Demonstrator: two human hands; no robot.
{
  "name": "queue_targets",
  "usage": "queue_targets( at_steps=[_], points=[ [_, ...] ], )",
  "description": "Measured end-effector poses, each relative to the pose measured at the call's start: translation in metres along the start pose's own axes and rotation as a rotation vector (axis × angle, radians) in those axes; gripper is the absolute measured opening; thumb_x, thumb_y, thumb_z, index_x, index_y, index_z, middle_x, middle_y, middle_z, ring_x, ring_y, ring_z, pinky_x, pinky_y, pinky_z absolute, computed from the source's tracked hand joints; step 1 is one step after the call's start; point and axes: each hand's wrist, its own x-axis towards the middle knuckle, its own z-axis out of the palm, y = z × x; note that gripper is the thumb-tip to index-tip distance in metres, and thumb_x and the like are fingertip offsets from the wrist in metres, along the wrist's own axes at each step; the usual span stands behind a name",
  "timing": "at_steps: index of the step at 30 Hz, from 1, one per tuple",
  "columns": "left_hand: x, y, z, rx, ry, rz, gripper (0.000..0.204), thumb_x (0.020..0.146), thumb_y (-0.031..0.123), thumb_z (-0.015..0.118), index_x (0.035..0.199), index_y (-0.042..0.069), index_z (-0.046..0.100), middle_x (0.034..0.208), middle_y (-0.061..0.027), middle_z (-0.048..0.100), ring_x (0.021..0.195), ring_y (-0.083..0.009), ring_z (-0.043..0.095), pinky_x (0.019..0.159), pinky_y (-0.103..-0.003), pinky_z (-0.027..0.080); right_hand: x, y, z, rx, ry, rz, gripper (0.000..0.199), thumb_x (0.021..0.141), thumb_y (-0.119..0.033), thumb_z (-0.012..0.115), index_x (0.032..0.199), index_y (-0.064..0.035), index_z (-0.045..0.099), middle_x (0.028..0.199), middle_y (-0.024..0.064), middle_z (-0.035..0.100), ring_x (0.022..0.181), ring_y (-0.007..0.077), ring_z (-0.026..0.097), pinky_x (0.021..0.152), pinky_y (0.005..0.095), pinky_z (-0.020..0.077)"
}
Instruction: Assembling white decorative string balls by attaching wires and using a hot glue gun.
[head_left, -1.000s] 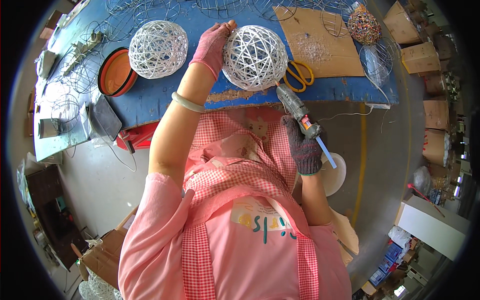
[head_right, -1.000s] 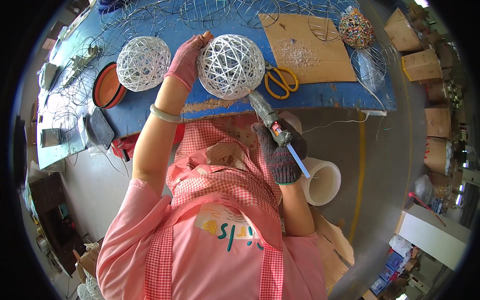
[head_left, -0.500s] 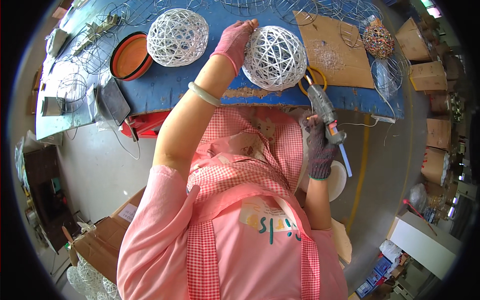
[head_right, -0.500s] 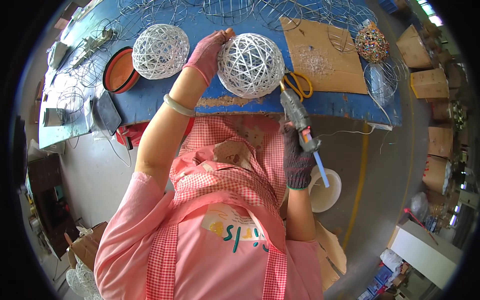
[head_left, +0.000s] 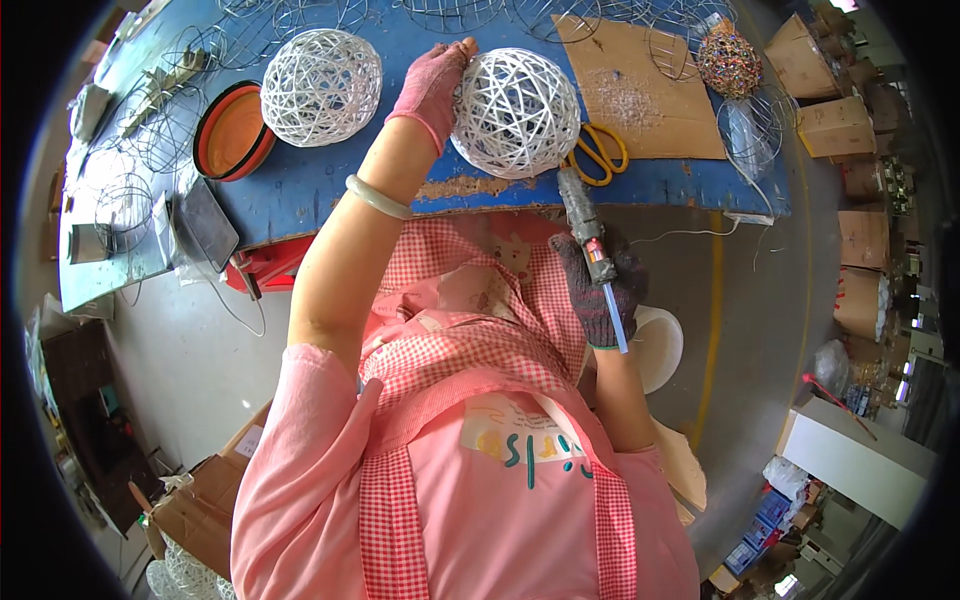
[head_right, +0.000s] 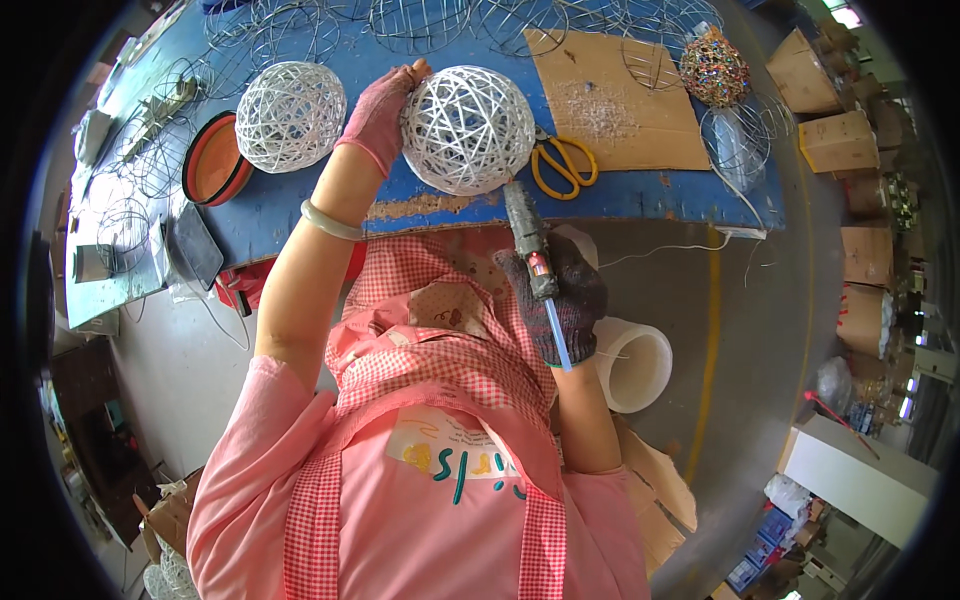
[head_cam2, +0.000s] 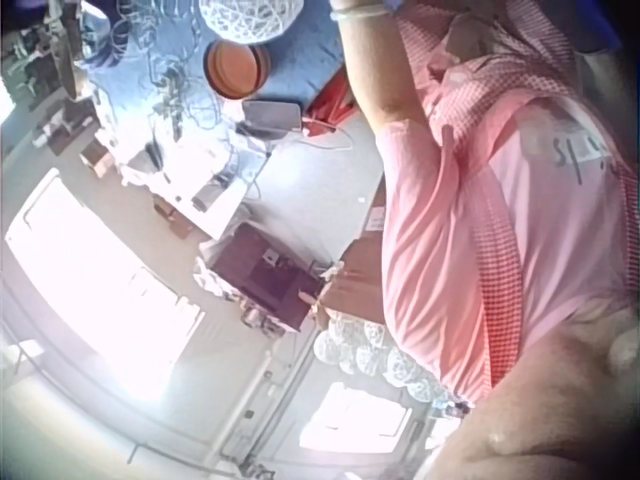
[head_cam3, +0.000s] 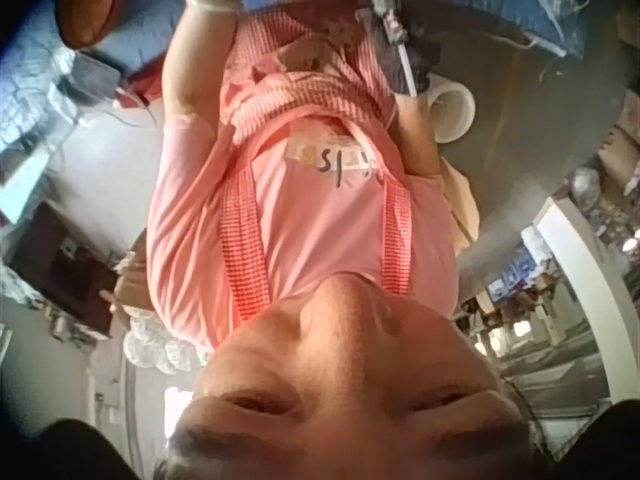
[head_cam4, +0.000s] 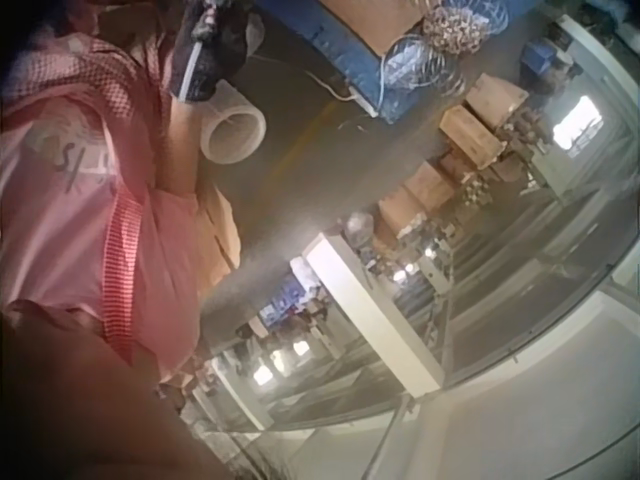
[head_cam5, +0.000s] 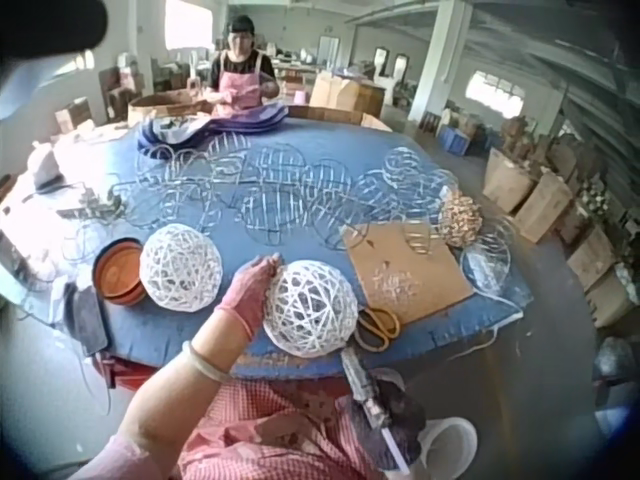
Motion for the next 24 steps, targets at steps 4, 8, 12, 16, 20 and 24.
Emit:
queue_targets(
  at_steps=[4, 8, 12, 16, 20, 24],
  points=[
    [0.015, -0.007, -0.018, -0.042, -0.046, 0.014, 0.025, 0.100, 0.024, 0.052, 0.105, 0.002, 0.061, 0.096, -0.0057, 0.064, 0.084, -0.0168, 0.061, 0.079, -0.031, 0.053, -0.002, -0.012, 0.012, -0.937, 0.159, -0.224, 0.028, 0.085, -0.008, 0.070, 0.108, 0.0030, 0.060, 0.100, 0.0127, 0.067, 0.088, 0.0221, 0.065, 0.082, 0.0346, 0.0536],
    [0.020, -0.008, -0.019, -0.094, 0.031, -0.019, 0.033, 0.102, 0.027, 0.045, 0.116, 0.001, 0.058, 0.110, -0.0078, 0.064, 0.092, -0.0196, 0.063, 0.084, -0.034, 0.054, 0.012, 0.003, -0.019, -0.803, 0.190, -0.177, 0.026, 0.083, -0.005, 0.072, 0.106, 0.0009, 0.062, 0.098, 0.0099, 0.068, 0.086, 0.0180, 0.066, 0.077, 0.0291, 0.0539],
    [0.022, -0.011, -0.026, -0.095, -0.097, -0.007, 0.020, 0.094, 0.024, 0.062, 0.094, 0.005, 0.061, 0.086, -0.0044, 0.065, 0.075, -0.0167, 0.061, 0.070, -0.032, 0.053, 0.012, -0.015, -0.003, 0.339, 0.153, 0.314, 0.023, 0.086, -0.007, 0.069, 0.107, -0.0011, 0.062, 0.097, 0.0096, 0.067, 0.089, 0.0178, 0.066, 0.078, 0.0275, 0.0535],
    [0.007, -0.004, -0.006, -0.052, -0.020, -0.059, 0.017, 0.095, 0.023, 0.060, 0.091, 0.006, 0.059, 0.081, -0.0028, 0.063, 0.069, -0.0149, 0.059, 0.064, -0.031, 0.052, 0.008, -0.011, 0.008, -0.458, 0.120, 0.133, 0.025, 0.083, -0.003, 0.071, 0.106, -0.0002, 0.061, 0.096, 0.0103, 0.067, 0.092, 0.0174, 0.065, 0.078, 0.0279, 0.0537],
    [-0.010, 0.004, 0.005, -0.020, 0.022, -0.063, 0.018, 0.097, 0.022, 0.058, 0.088, 0.007, 0.057, 0.076, -0.0001, 0.059, 0.067, -0.0128, 0.056, 0.062, -0.028, 0.051, 0.004, -0.011, 0.029, -0.265, 0.047, 0.106, 0.038, 0.081, 0.001, 0.071, 0.117, 0.0029, 0.058, 0.103, 0.0116, 0.067, 0.093, 0.0177, 0.066, 0.080, 0.0286, 0.0562],
    [-0.017, 0.005, 0.006, 0.063, -0.021, -0.022, 0.018, 0.097, 0.022, 0.057, 0.096, 0.005, 0.060, 0.083, 0.0008, 0.061, 0.068, -0.0095, 0.056, 0.060, -0.028, 0.049, 0.003, -0.004, 0.023, -0.455, 0.032, -0.025, 0.035, 0.083, 0.001, 0.070, 0.115, 0.0027, 0.058, 0.103, 0.0118, 0.067, 0.092, 0.0178, 0.066, 0.080, 0.0282, 0.0559]
  ],
)
